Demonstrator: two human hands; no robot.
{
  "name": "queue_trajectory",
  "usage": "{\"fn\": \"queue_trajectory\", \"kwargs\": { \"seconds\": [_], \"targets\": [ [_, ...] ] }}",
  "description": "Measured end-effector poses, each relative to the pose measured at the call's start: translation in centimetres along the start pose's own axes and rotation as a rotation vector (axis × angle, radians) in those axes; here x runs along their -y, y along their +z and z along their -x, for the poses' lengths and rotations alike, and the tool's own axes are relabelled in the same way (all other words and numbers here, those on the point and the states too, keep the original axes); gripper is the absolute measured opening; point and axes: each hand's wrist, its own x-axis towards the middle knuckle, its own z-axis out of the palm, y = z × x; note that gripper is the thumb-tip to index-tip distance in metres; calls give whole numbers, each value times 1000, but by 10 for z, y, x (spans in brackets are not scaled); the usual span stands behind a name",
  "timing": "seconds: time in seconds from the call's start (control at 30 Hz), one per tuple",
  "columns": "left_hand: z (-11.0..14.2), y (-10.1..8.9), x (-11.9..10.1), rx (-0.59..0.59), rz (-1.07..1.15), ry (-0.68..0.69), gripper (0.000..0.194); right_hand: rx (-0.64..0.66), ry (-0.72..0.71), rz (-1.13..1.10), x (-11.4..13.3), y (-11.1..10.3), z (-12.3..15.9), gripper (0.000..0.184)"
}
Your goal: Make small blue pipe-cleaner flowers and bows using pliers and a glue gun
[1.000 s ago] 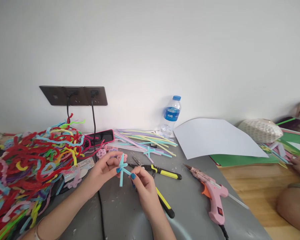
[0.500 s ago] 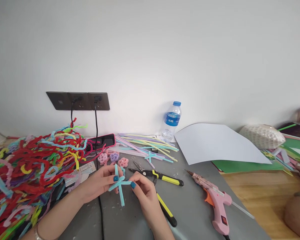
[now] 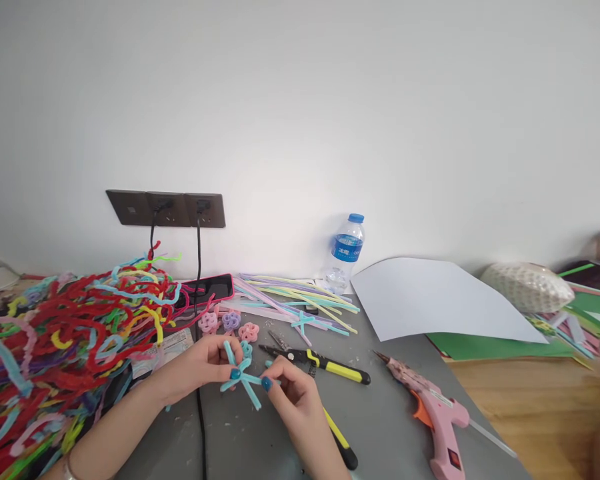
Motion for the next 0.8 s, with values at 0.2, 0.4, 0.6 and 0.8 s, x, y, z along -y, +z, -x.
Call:
{"fn": "queue_trajectory", "kwargs": {
  "seconds": [0.2,0.4,0.6,0.8],
  "targets": [
    [0,-1,-1,-8,-140,-12,22,-84,2,341,6,0,2,25],
    [0,0,-1,-50,-175,-10,22,-187,-121,615,19,-2,10,24],
    [-1,-2,-2,-71,-166,-11,25,-329,-187,995,-2,-55,21,34],
    [0,-4,-1,-28,-71,41,30,-180,-1,1236,-27,-85,24,60]
  ]
}}
